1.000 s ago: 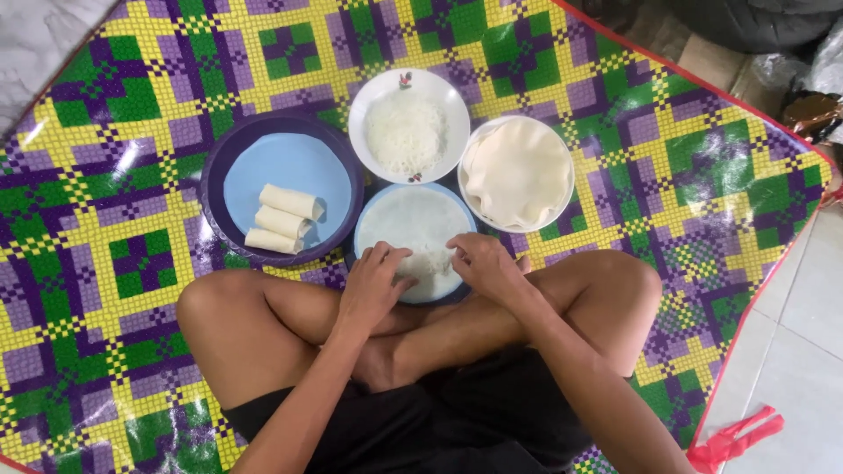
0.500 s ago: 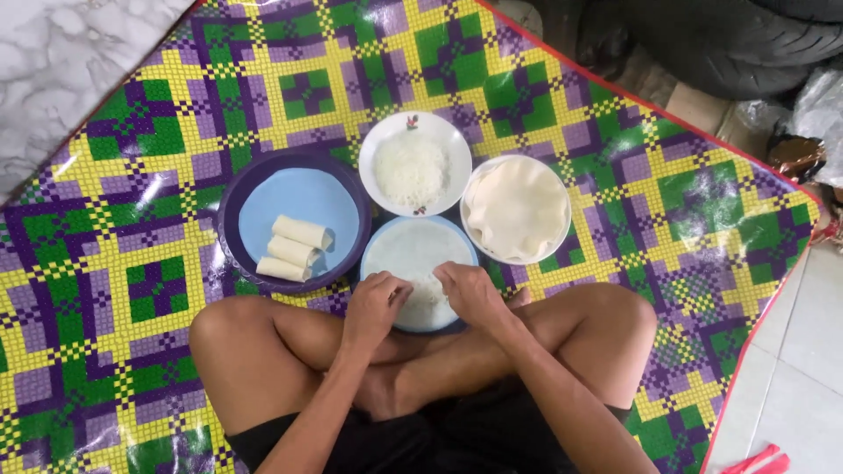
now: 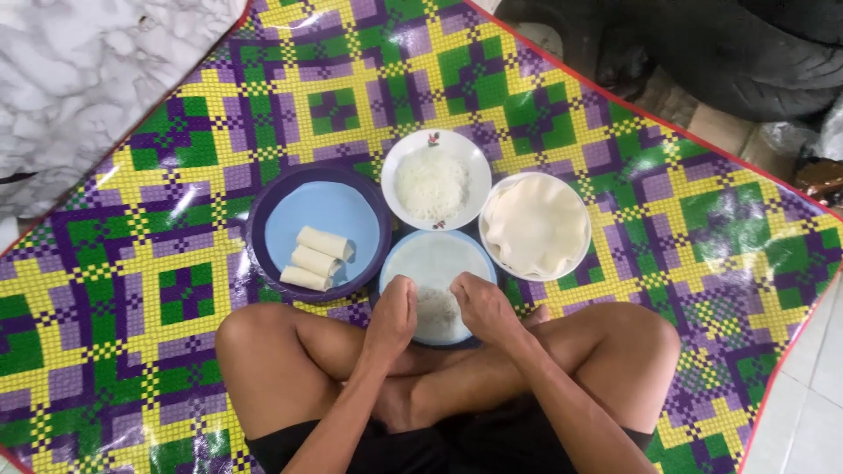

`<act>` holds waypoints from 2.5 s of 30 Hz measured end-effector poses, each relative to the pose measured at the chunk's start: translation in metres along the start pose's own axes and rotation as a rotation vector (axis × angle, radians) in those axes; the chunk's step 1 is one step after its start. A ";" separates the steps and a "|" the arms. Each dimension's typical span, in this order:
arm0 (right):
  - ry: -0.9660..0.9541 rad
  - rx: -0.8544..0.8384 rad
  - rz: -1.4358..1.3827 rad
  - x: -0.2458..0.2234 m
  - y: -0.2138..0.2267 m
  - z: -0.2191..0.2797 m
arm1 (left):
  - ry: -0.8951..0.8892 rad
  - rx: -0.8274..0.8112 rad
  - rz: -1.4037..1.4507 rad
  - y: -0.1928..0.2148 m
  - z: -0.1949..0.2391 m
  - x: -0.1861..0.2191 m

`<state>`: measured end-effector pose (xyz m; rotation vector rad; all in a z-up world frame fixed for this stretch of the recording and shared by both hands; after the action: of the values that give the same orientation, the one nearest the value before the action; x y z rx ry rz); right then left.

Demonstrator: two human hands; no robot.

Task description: Assembling and rolling pastry rolls by hand on a mat on the floor.

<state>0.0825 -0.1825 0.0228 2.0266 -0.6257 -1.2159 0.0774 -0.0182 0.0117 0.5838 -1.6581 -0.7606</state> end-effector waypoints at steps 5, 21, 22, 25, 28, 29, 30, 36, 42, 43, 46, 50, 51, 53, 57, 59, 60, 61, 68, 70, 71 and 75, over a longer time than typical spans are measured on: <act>0.307 0.143 0.712 0.002 -0.035 0.028 | -0.056 0.009 -0.068 -0.005 0.003 -0.004; -0.183 -0.034 -0.410 0.007 0.007 -0.001 | -0.072 -0.019 0.176 -0.001 -0.005 0.001; -0.185 -0.034 -0.408 0.008 0.006 0.000 | -0.073 -0.021 0.178 -0.001 -0.005 0.001; -0.182 -0.033 -0.369 0.009 0.004 0.002 | -0.097 0.001 0.181 0.001 -0.006 0.003; -0.196 -0.021 -0.337 0.011 0.005 0.002 | -0.071 -0.017 0.206 -0.006 -0.006 -0.001; -0.193 -0.026 -0.337 0.010 0.005 0.002 | -0.066 -0.010 0.185 -0.009 -0.005 -0.004; -0.189 -0.030 -0.338 0.010 0.006 0.002 | -0.060 -0.004 0.165 -0.011 -0.004 -0.008; -0.208 -0.022 -0.326 0.011 0.005 0.006 | -0.075 -0.061 0.139 0.005 -0.006 0.008; -0.100 -0.110 -0.122 -0.012 0.011 0.004 | -0.105 -0.183 -0.063 -0.010 0.003 0.005; -0.102 -0.108 -0.120 -0.011 0.009 0.005 | -0.108 -0.184 -0.062 -0.012 0.002 0.003; -0.040 -0.173 0.049 -0.009 -0.001 0.010 | -0.104 -0.124 -0.083 -0.015 0.000 -0.002; -0.171 -0.181 -0.104 0.011 -0.007 0.016 | -0.090 -0.056 -0.032 -0.016 0.002 -0.012; -0.240 -0.207 -0.169 0.017 -0.008 0.019 | -0.079 -0.049 -0.027 -0.019 0.004 -0.015; -0.250 -0.142 -0.138 0.013 -0.001 0.013 | -0.061 -0.047 -0.015 -0.012 0.003 -0.009; -0.241 -0.017 -0.179 0.011 0.012 0.003 | 0.029 -0.040 0.043 0.001 0.000 0.001; -0.223 0.001 -0.227 0.008 0.014 0.003 | 0.041 -0.051 0.054 0.002 -0.001 0.000; -0.206 0.017 -0.274 0.007 0.017 0.002 | 0.054 -0.062 0.066 0.002 -0.002 0.000; -0.207 0.017 -0.274 0.005 0.017 0.001 | 0.054 -0.063 0.067 -0.001 -0.001 -0.003; -0.043 0.037 -0.046 0.002 0.008 0.005 | 0.063 -0.104 0.099 -0.006 -0.005 -0.006; -0.102 0.033 -0.270 0.003 0.013 0.000 | 0.068 -0.110 0.135 -0.004 -0.009 -0.003; -0.155 0.008 -0.347 0.005 0.014 -0.001 | 0.065 -0.090 0.146 -0.002 -0.009 -0.002; -0.214 -0.027 -0.459 0.003 0.018 -0.005 | 0.066 -0.033 0.168 -0.011 -0.010 -0.008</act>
<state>0.0869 -0.1947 0.0361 2.0993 -0.2389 -1.7126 0.0887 -0.0210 -0.0002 0.4356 -1.6079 -0.6386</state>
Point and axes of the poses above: each hand's wrist, its own z-axis away from the middle knuckle, its own y-axis out of the back of the hand, x = y × z, the point moved 8 cm from there along -z, towards the middle knuckle, and after that the axes turned 9 degrees about -z, right-handed, at the moved point
